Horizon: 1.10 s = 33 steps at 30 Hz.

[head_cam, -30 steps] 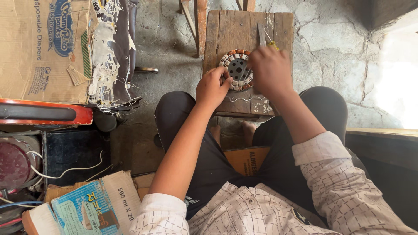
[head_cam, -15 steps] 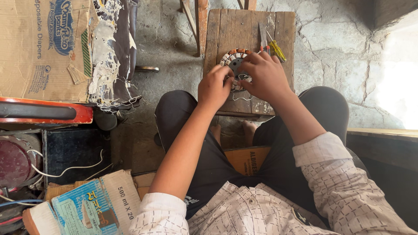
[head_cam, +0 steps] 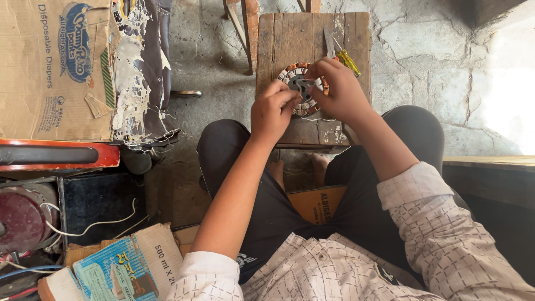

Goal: The person winds white wire around the slots of a circular motor stator placed on a small wooden stool. They use both hands to guide the wire and occasionally use a screwdriver to tuck the wire into the slots.

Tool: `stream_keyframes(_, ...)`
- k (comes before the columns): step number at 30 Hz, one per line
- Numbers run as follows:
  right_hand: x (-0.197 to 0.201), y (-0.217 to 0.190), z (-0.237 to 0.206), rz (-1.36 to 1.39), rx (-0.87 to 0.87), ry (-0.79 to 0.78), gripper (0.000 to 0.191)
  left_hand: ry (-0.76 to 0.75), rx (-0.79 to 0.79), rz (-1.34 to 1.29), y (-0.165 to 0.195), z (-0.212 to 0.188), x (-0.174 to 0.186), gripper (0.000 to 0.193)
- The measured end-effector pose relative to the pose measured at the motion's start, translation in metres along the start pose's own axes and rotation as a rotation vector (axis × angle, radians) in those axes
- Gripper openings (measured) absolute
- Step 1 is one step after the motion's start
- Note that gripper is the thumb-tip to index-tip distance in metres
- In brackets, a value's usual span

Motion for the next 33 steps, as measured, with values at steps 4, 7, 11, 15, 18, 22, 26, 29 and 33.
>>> stream_keyframes(4, -0.013, -0.007, -0.004, -0.021, 0.085, -0.156, 0.027, 0.103, -0.086, 0.0, 0.006, -0.001, 0.007, 0.012)
stream_keyframes(7, -0.021, -0.002, -0.009, -0.235, 0.065, -0.198, 0.017, 0.12, -0.164, 0.013, 0.015, -0.001, 0.007, 0.014)
stream_keyframes(11, -0.014, 0.005, -0.008, -0.181, -0.021, -0.069, 0.01, 0.085, -0.089, 0.039, 0.015, 0.002, 0.009, 0.011)
stream_keyframes(15, -0.005, 0.006, -0.004, -0.022, -0.019, 0.052, 0.016, -0.048, -0.011, -0.004, 0.013, 0.002, 0.004, 0.024)
stream_keyframes(18, -0.004, 0.004, -0.004, 0.023, -0.014, 0.069, 0.015, -0.086, -0.049, 0.023, 0.012, -0.001, -0.002, 0.022)
stream_keyframes(22, -0.003, 0.01, -0.005, 0.093, -0.084, 0.053, 0.018, -0.01, -0.083, 0.022, 0.008, -0.002, -0.003, 0.013)
stream_keyframes(26, -0.015, 0.02, -0.012, -0.062, -0.114, -0.255, 0.03, 0.066, -0.084, 0.025, 0.006, -0.001, 0.001, 0.009)
stream_keyframes(29, -0.015, 0.017, -0.013, -0.133, -0.027, -0.293, 0.018, 0.093, -0.066, 0.006, 0.008, 0.0, 0.003, 0.009)
stream_keyframes(33, -0.017, 0.005, -0.015, -0.121, 0.081, -0.311, 0.026, 0.11, -0.032, -0.011, 0.01, 0.002, 0.008, 0.008)
Point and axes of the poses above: each hand's wrist, its own z-axis towards the middle knuckle, its own x-axis out of the back of the hand, y = z × x, the point moved 5 cm from there along z, towards the middle knuckle, and after that the axes turned 13 degrees about y, right-handed, at the moved point
